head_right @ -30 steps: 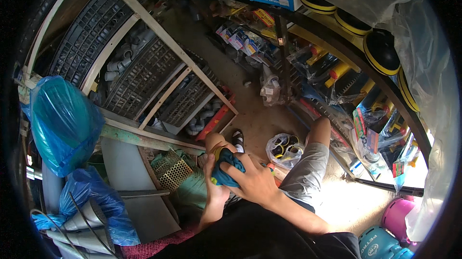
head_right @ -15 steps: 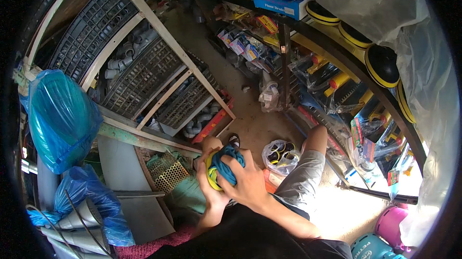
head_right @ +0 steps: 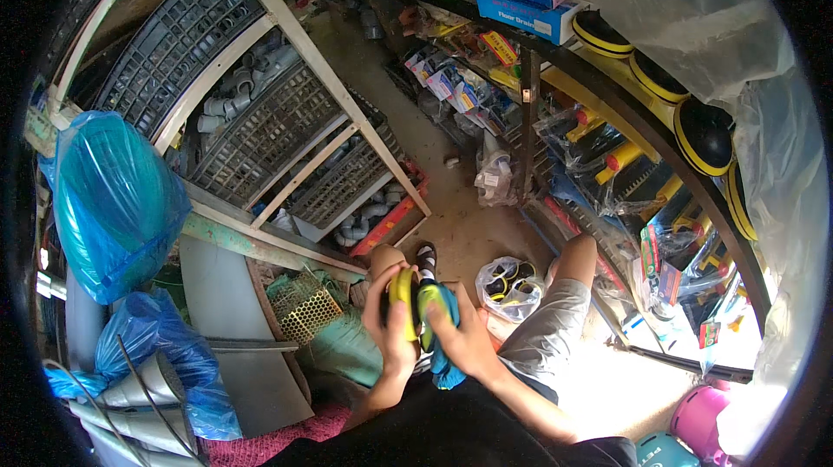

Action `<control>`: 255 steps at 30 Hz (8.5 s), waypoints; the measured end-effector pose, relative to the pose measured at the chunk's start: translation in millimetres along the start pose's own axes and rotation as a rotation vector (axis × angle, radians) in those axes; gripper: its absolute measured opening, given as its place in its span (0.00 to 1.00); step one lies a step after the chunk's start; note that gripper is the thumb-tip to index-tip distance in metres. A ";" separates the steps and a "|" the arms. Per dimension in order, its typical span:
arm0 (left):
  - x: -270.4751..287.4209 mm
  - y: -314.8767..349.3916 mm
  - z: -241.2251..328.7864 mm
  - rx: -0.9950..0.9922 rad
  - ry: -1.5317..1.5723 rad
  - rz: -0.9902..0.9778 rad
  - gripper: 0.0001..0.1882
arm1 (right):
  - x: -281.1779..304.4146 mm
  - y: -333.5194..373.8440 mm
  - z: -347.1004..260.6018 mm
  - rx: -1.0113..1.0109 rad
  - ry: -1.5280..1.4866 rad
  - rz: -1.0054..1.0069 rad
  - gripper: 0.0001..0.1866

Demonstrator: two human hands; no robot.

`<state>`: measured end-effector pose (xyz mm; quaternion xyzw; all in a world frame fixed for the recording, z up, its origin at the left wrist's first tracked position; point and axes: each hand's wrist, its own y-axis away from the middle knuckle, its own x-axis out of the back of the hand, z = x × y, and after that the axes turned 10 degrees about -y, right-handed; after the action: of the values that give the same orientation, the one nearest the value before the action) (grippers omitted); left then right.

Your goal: Attach buffing pads and prepare equipment in a tool storage area.

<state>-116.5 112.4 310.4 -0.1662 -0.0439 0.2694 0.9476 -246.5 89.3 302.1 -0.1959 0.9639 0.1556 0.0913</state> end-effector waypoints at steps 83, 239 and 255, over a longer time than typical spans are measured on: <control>24.6 10.6 -13.7 0.726 0.691 0.298 0.32 | -15.3 -36.8 -29.3 0.566 0.429 0.007 0.18; 13.6 6.3 -62.2 0.303 0.846 -1.592 0.30 | 135.1 -92.1 268.7 -0.425 1.113 -0.098 0.23; 19.4 -32.8 -354.5 0.362 -0.707 -1.069 0.19 | 238.4 -280.0 439.4 -0.496 1.413 -0.558 0.29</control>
<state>-22.4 -6.9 -12.2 0.1386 -0.3825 -0.1963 0.8921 -298.4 -91.3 -239.2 -0.4968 0.6464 0.1757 -0.5518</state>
